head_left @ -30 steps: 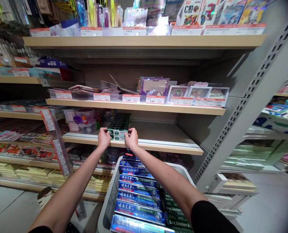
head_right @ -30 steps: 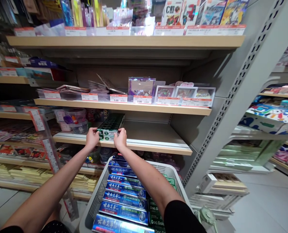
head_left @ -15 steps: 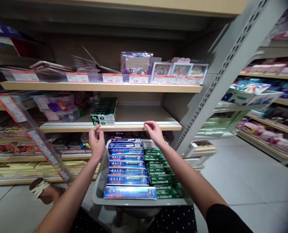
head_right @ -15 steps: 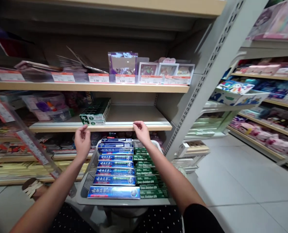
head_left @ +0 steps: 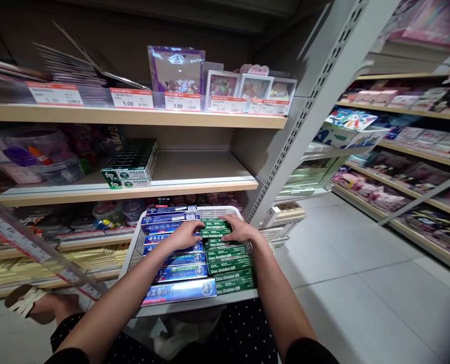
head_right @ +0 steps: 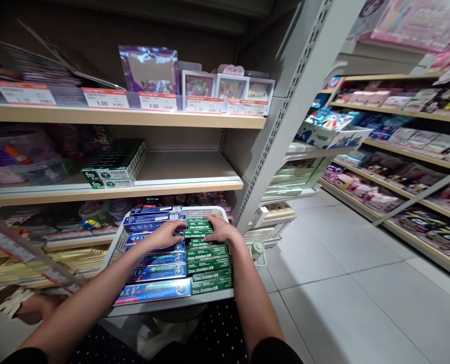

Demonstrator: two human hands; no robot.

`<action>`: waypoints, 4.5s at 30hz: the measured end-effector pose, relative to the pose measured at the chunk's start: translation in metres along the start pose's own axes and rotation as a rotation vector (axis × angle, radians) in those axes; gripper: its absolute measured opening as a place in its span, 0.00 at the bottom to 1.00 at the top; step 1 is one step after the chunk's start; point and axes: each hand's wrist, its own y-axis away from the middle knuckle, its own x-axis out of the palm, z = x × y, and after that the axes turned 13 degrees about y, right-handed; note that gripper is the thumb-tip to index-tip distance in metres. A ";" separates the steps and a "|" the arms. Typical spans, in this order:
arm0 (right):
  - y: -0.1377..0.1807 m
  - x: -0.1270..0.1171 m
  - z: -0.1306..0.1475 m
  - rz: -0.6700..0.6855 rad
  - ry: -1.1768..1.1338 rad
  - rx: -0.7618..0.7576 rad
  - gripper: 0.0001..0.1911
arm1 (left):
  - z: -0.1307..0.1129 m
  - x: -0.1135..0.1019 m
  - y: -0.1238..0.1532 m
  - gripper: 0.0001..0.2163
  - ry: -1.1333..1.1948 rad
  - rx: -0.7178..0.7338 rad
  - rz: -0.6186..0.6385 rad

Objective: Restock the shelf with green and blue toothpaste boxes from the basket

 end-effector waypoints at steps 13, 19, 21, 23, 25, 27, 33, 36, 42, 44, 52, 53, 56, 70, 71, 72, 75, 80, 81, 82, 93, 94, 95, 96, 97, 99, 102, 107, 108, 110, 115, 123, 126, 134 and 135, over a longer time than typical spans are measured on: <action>-0.008 0.008 0.017 -0.298 -0.223 0.000 0.17 | 0.027 0.006 -0.007 0.23 0.960 -0.247 -0.163; -0.015 0.014 0.009 -0.311 -0.289 0.023 0.17 | 0.018 -0.001 -0.004 0.21 1.004 -0.329 -0.193; -0.017 0.013 0.006 -0.320 -0.341 0.044 0.18 | 0.014 -0.006 -0.003 0.22 0.992 -0.330 -0.206; -0.018 0.012 0.006 -0.335 -0.383 0.046 0.18 | 0.011 -0.010 -0.003 0.22 0.945 -0.288 -0.224; -0.020 0.010 0.008 -0.365 -0.411 0.037 0.18 | 0.008 -0.013 -0.004 0.23 0.883 -0.223 -0.251; -0.021 0.010 0.010 -0.416 -0.418 0.056 0.18 | 0.007 -0.014 -0.006 0.23 0.842 -0.181 -0.281; -0.023 0.008 0.013 -0.531 -0.342 0.108 0.19 | 0.016 -0.009 -0.012 0.23 0.835 -0.145 -0.306; -0.026 0.008 0.012 -0.539 -0.350 0.106 0.21 | 0.021 -0.008 -0.014 0.24 0.819 -0.140 -0.326; -0.029 0.010 0.007 -0.528 -0.376 0.089 0.21 | 0.022 -0.009 -0.016 0.23 0.708 -0.129 -0.366; -0.030 0.011 0.005 -0.517 -0.405 0.075 0.22 | 0.022 -0.008 -0.017 0.23 0.677 -0.117 -0.384; -0.041 0.018 0.001 -0.497 -0.454 0.082 0.24 | 0.030 -0.006 -0.020 0.20 0.643 -0.072 -0.441; -0.041 0.019 0.002 -0.494 -0.458 0.086 0.24 | 0.031 -0.005 -0.020 0.19 0.646 -0.071 -0.441; -0.037 0.015 0.005 -0.499 -0.489 0.088 0.25 | 0.031 -0.004 -0.019 0.20 0.663 -0.068 -0.437; -0.107 -0.034 0.104 -0.715 -0.600 -0.067 0.21 | -0.015 -0.100 -0.008 0.18 0.159 0.095 -0.936; -0.114 -0.030 0.108 -0.716 -0.584 -0.060 0.20 | -0.010 -0.102 -0.010 0.18 0.137 0.082 -0.956; -0.120 -0.026 0.110 -0.718 -0.565 -0.055 0.19 | -0.005 -0.103 -0.011 0.18 0.114 0.069 -0.970; -0.132 -0.015 0.111 -0.732 -0.518 -0.063 0.19 | 0.008 -0.104 -0.015 0.19 0.030 0.056 -0.989; -0.142 -0.010 0.107 -0.754 -0.422 -0.109 0.18 | 0.012 -0.111 -0.024 0.17 -0.073 0.090 -0.969; -0.143 -0.011 0.107 -0.760 -0.386 -0.116 0.17 | 0.011 -0.113 -0.026 0.17 -0.088 0.086 -0.965; -0.145 -0.012 0.107 -0.766 -0.351 -0.122 0.16 | 0.011 -0.114 -0.029 0.17 -0.101 0.078 -0.960; -0.155 -0.015 0.113 -0.801 -0.233 -0.139 0.15 | 0.021 -0.117 -0.047 0.18 -0.197 0.031 -0.986; -0.155 -0.015 0.113 -0.809 -0.229 -0.136 0.15 | 0.022 -0.117 -0.048 0.18 -0.194 0.038 -0.993; -0.155 -0.014 0.113 -0.813 -0.225 -0.132 0.15 | 0.023 -0.116 -0.049 0.18 -0.192 0.046 -1.001; -0.155 -0.013 0.113 -0.816 -0.222 -0.126 0.15 | 0.025 -0.115 -0.049 0.18 -0.190 0.054 -1.007; -0.155 -0.013 0.113 -0.816 -0.220 -0.121 0.15 | 0.026 -0.114 -0.050 0.18 -0.192 0.063 -1.009; -0.155 -0.012 0.112 -0.815 -0.220 -0.120 0.17 | 0.028 -0.113 -0.050 0.19 -0.202 0.079 -1.004; -0.156 -0.011 0.110 -0.819 -0.237 -0.125 0.24 | 0.030 -0.111 -0.049 0.21 -0.220 0.081 -1.004; -0.154 -0.010 0.104 -0.777 -0.381 -0.135 0.31 | 0.021 -0.110 -0.038 0.22 -0.212 0.091 -0.976; -0.150 -0.010 0.101 -0.769 -0.430 -0.147 0.31 | 0.018 -0.108 -0.032 0.22 -0.204 0.098 -0.971; -0.135 -0.011 0.094 -0.769 -0.513 -0.163 0.28 | 0.011 -0.103 -0.017 0.22 -0.192 0.120 -0.965; -0.070 -0.019 0.061 -0.848 -0.498 -0.047 0.17 | -0.006 -0.077 0.020 0.18 -0.149 0.153 -0.861; 0.001 0.001 -0.002 -0.379 -0.068 0.038 0.27 | -0.017 -0.012 0.020 0.15 -0.100 0.064 -0.281; 0.006 0.014 -0.010 -0.264 0.036 0.012 0.31 | -0.010 0.007 0.010 0.20 -0.133 0.077 -0.187; 0.007 0.031 -0.022 -0.390 -0.138 0.057 0.26 | 0.013 0.019 -0.008 0.23 -0.131 0.024 -0.214; 0.008 0.032 -0.023 -0.406 -0.195 0.065 0.26 | 0.014 0.019 -0.008 0.22 -0.121 0.033 -0.238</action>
